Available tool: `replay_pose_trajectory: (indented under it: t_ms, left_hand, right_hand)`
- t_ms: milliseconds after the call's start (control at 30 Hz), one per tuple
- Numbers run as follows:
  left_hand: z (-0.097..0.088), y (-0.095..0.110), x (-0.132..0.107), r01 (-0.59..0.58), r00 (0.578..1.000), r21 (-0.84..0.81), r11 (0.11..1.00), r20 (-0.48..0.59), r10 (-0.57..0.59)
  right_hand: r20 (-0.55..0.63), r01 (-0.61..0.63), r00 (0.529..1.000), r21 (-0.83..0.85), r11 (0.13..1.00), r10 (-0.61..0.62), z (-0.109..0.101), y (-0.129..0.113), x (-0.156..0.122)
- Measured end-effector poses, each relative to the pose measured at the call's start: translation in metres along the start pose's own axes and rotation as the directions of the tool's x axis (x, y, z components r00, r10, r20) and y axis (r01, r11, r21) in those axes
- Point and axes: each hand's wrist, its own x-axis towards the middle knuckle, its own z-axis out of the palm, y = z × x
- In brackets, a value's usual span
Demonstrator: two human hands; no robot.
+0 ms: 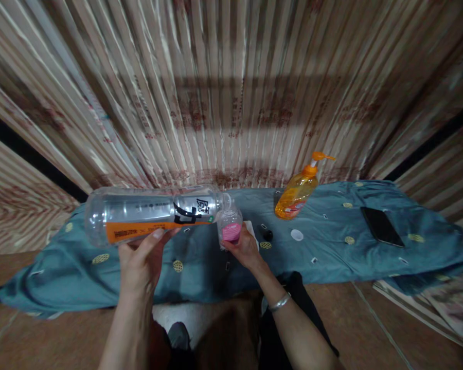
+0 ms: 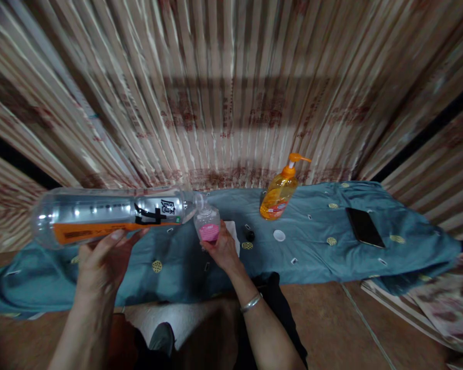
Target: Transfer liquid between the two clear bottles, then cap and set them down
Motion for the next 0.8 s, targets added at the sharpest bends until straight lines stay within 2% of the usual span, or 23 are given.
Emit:
replay_pose_trajectory:
  t_ms: [500,800]
  left_hand:
    - [0.001,0.0005,-0.0012,-0.005,1.0,0.0,1.0,-0.023,0.005]
    - [-0.0004,0.0003,-0.0006,-0.01,1.0,0.012,1.0,0.008,0.01]
  right_hand:
    - [0.009,0.005,1.0,0.0,1.0,-0.005,0.0002,0.0025,0.0007]
    - [0.021,0.026,0.999,0.003,1.0,-0.026,-0.002,0.0011,0.0004]
